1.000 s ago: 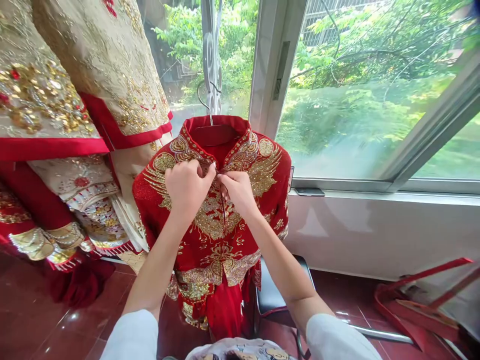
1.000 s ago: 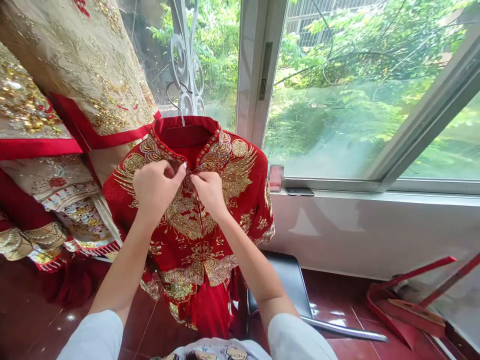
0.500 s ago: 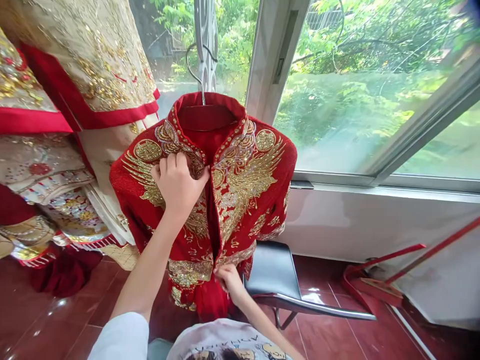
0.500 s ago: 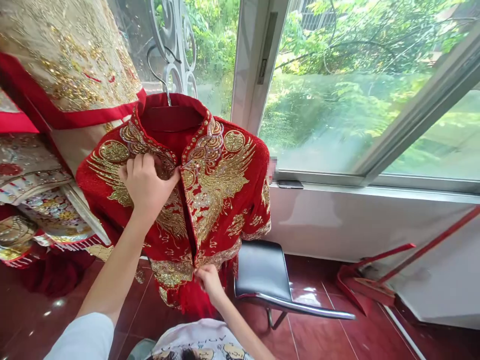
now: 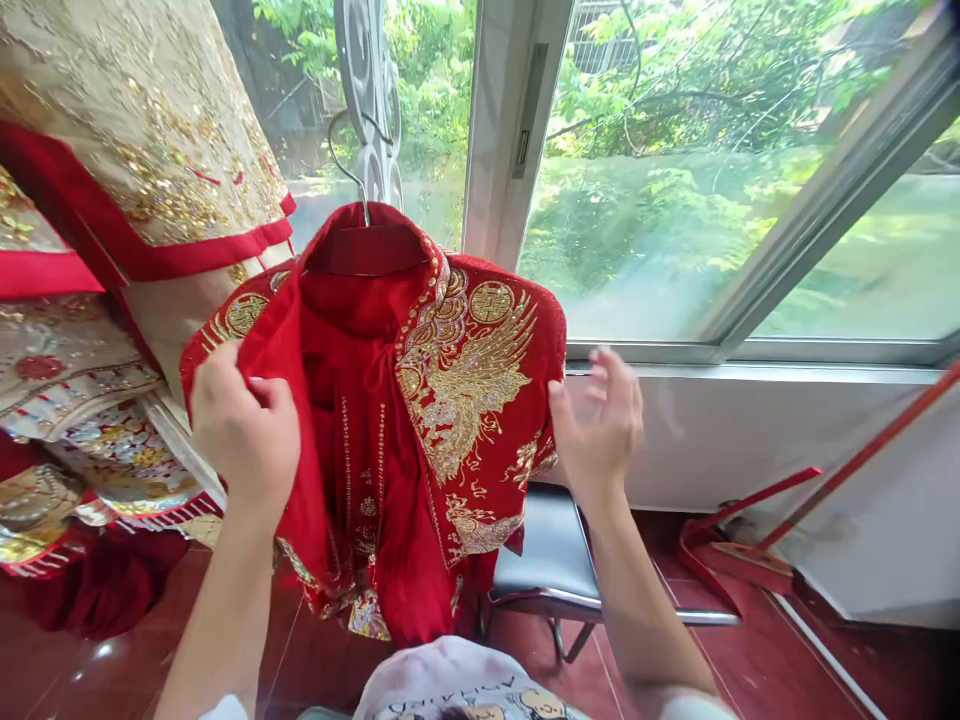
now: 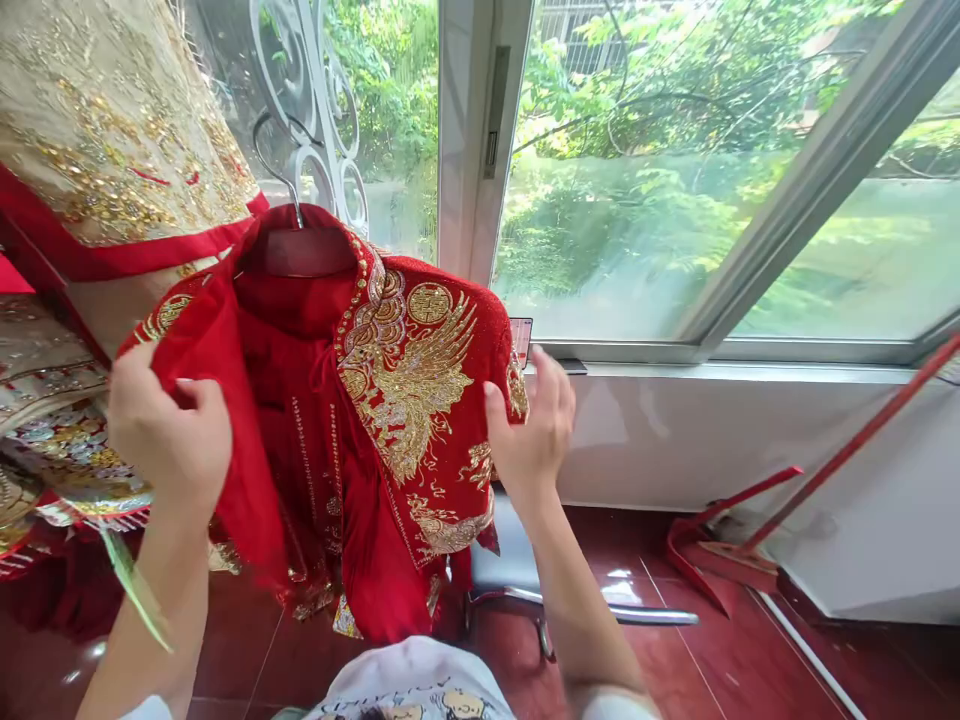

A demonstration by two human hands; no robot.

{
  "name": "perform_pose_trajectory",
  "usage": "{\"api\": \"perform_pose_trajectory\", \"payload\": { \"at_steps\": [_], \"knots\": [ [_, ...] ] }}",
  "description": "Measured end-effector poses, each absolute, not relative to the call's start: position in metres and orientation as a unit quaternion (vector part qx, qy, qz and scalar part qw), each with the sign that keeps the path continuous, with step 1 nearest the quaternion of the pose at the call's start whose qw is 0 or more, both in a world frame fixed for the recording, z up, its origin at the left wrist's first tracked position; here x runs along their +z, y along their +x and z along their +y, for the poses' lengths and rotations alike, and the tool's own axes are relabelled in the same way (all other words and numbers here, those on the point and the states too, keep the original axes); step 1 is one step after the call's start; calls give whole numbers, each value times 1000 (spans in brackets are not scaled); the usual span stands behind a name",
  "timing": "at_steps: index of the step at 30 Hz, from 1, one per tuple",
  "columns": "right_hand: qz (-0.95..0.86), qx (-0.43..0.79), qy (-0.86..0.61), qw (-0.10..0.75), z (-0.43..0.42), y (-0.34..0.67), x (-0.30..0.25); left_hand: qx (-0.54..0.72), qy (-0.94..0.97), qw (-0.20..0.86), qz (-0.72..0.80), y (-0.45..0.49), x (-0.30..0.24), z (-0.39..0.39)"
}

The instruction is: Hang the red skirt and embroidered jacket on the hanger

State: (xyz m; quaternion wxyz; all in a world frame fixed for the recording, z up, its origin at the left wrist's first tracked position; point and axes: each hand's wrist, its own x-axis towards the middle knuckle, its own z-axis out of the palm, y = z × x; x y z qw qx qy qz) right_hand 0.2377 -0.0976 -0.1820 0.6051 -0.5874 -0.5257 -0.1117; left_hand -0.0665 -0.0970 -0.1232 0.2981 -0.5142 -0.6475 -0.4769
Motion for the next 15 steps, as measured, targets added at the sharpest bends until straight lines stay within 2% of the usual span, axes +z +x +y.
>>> {"api": "perform_pose_trajectory", "payload": {
  "at_steps": [2, 4, 8, 11, 15],
  "knots": [
    [-561, -168, -546, 598, -74, 228, -156, -467, -502, 329, -650, -80, -105, -101],
    [-611, -144, -513, 586, -49, 224, -143, -441, -503, 359, -651, -99, -83, -100],
    [-682, 32, -426, 594, -9, 242, -139, -384, -529, 386, -651, -152, -37, -75],
    [-715, 198, -373, 557, 9, 263, -140, -368, -561, 368, -644, -185, -9, -37],
    [-683, 369, -353, 522, 28, 275, -142, -407, -632, 236, -616, -181, 2, -4]
  ]
}}
